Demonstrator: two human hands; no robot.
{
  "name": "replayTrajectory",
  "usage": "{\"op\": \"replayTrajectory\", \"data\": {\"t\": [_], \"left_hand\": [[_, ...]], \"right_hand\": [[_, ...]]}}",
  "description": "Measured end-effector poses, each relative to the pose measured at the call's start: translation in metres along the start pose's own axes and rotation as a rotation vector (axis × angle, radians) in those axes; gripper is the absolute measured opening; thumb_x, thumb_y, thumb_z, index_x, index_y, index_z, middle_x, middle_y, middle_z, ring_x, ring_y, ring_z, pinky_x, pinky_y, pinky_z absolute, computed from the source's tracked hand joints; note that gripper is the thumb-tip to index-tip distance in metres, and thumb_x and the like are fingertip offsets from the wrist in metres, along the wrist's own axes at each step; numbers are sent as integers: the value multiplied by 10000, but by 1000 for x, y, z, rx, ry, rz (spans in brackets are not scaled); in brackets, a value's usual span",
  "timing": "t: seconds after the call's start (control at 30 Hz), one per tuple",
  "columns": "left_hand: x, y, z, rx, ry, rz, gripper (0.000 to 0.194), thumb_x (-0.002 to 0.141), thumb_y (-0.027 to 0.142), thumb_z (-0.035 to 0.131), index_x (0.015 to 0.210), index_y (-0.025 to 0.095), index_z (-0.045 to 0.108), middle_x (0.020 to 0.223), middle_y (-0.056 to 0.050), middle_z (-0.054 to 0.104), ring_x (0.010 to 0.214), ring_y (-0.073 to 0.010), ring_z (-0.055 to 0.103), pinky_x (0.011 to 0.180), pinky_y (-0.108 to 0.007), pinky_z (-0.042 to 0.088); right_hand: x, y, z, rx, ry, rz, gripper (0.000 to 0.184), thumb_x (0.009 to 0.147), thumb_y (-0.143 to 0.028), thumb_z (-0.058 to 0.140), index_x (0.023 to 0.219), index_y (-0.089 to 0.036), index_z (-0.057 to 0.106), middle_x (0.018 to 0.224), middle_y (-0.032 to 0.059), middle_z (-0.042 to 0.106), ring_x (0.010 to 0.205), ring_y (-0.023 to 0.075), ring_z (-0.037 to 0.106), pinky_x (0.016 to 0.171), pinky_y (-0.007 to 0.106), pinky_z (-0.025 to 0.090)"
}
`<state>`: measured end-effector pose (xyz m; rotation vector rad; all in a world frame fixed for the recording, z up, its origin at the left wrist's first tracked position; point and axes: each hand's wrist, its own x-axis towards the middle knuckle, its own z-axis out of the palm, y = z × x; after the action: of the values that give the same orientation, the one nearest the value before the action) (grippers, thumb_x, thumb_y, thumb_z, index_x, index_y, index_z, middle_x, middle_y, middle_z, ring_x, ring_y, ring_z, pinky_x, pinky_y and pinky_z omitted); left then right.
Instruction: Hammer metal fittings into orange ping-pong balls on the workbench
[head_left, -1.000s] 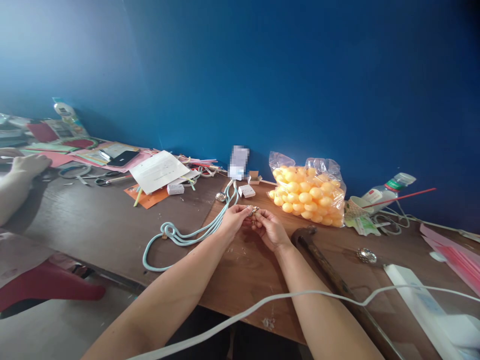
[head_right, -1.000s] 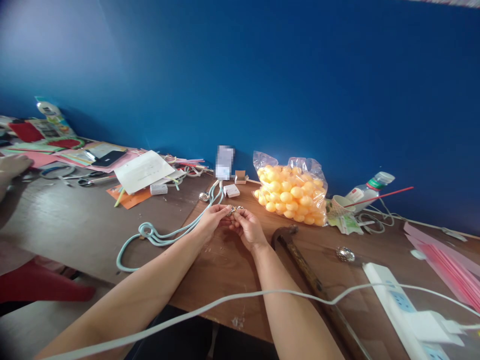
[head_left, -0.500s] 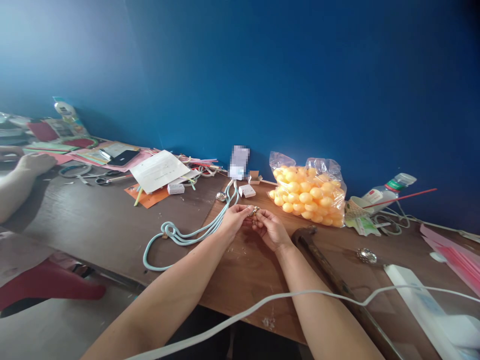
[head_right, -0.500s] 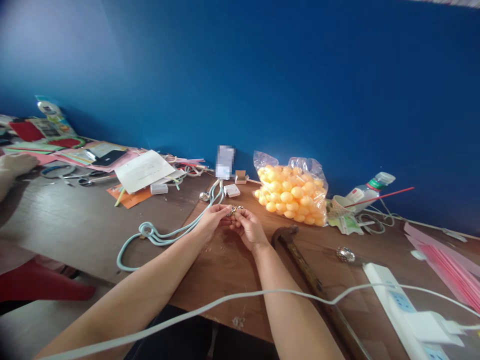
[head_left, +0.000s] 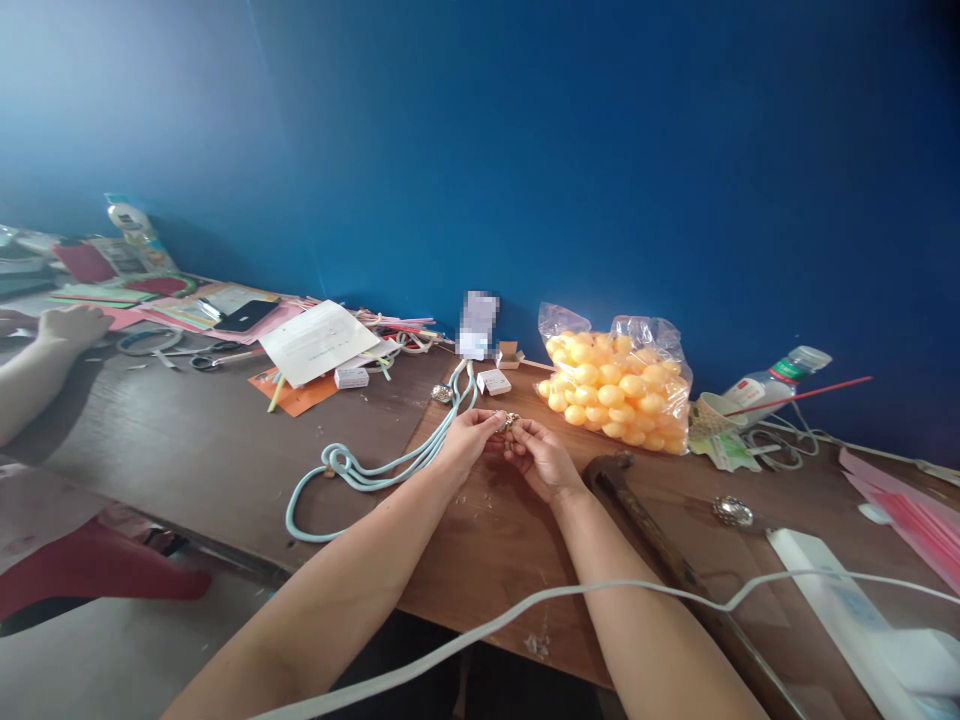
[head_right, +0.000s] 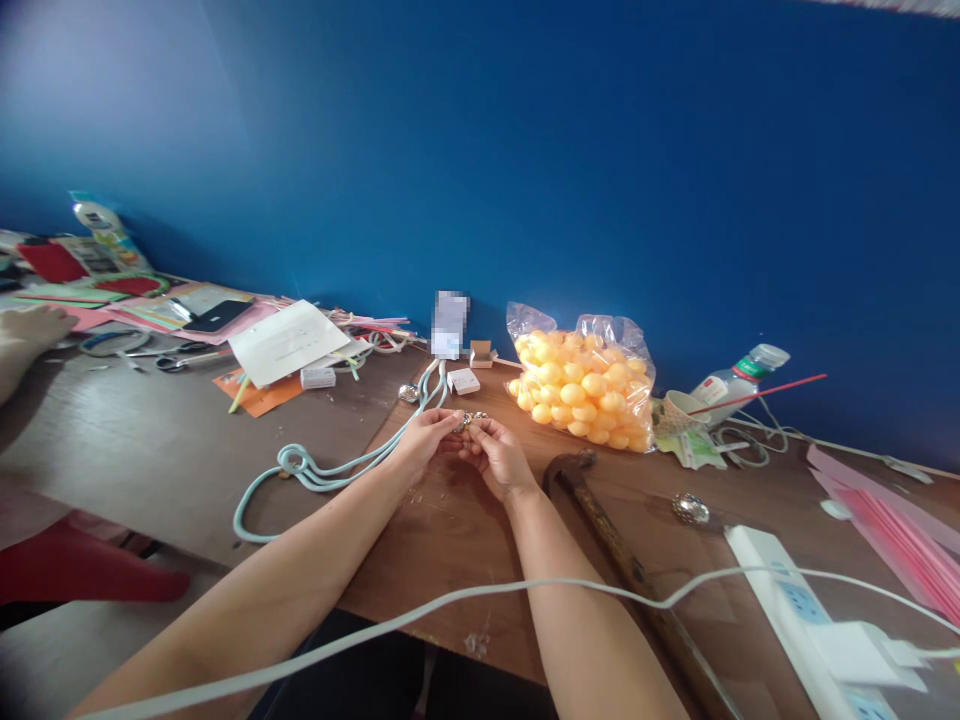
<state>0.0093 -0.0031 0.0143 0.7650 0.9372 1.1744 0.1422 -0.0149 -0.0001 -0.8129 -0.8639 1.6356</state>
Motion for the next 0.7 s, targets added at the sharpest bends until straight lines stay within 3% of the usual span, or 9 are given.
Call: {"op": "replayTrajectory", "data": {"t": [0.7], "left_hand": [[3, -4, -2, 20, 2, 34, 273, 720, 297, 771, 820, 83, 634, 729, -84, 689, 601, -133, 662, 609, -243, 557]], "right_hand": [[-2, -1, 0, -13, 9, 10, 242, 644, -292, 835, 715, -168, 640, 616, -39, 538, 525, 53, 424, 557, 184, 515]]}}
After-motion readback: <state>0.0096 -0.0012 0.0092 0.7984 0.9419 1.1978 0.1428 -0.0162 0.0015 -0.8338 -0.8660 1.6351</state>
